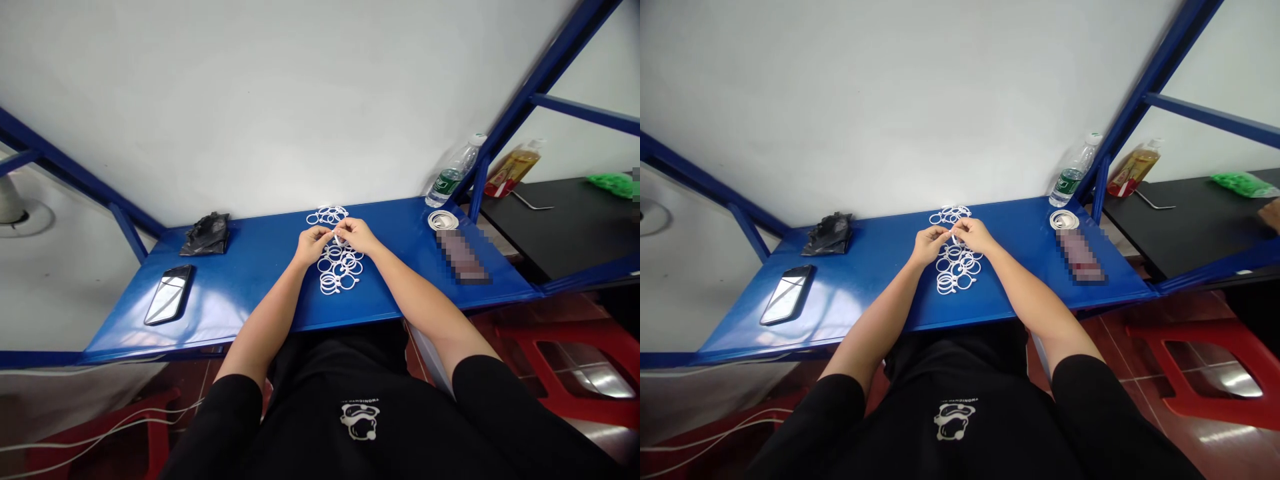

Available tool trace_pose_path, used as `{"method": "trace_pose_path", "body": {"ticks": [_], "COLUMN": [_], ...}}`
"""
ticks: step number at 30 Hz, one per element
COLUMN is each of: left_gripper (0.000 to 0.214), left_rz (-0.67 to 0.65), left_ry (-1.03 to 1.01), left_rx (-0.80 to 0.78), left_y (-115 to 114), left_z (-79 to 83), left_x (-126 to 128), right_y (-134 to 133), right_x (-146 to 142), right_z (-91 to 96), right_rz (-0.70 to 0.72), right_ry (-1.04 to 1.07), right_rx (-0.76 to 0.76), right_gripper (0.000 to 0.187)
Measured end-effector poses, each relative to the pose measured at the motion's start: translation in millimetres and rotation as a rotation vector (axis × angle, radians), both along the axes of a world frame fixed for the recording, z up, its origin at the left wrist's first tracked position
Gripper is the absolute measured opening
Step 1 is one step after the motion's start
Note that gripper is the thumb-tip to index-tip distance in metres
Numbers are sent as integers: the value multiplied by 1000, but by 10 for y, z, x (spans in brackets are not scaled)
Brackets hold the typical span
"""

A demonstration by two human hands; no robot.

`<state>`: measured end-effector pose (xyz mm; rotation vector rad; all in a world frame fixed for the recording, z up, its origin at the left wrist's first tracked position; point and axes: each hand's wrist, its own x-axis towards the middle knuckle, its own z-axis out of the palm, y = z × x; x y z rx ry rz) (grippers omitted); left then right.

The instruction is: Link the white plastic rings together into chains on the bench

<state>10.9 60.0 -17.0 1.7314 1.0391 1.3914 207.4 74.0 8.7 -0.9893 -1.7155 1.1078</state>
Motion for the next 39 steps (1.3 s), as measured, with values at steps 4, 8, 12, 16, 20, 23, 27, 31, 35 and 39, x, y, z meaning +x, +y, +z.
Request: {"method": "trace_pose_path", "body": {"ticks": [4,8,12,16,20,23,27,31,35,39], "left_gripper": [46,46,33,22,32,40,49,44,26,11], "left_rz": [-16,44,223,437,505,471,384,404,514,565], "left_ry": [-25,6,268,564,728,776,800,777,783,717], "left_rx": [-22,-14,96,64,-62,-104,-139,-136,-108,-88], "left_y": [13,40,57,28,-1,15,57,57,42,79], "left_z": [-27,-64,-67,-57,-53,-54,-71,-76,-65,-94], "left_x": [32,52,-26,-88,-58,-41,-40,-40,-81,-154], "right_y": [-14,-12,38,92,74,31,7,30,50,51], "right_x": [-20,-31,2,63,97,83,57,74,94,96], "right_z": [3,-9,-35,-51,-49,-59,-82,-90,-97,-104], "right_rz": [-11,-62,-150,-237,-265,-180,-119,-146,-164,-157], "right_ry": [-9,-14,4,9,-129,-263,-348,-336,-343,-348], "right_rx": [5,32,69,1,62,139,219,250,256,264], "right_gripper": [36,37,35,31,24,25,28,24,24,25]}}
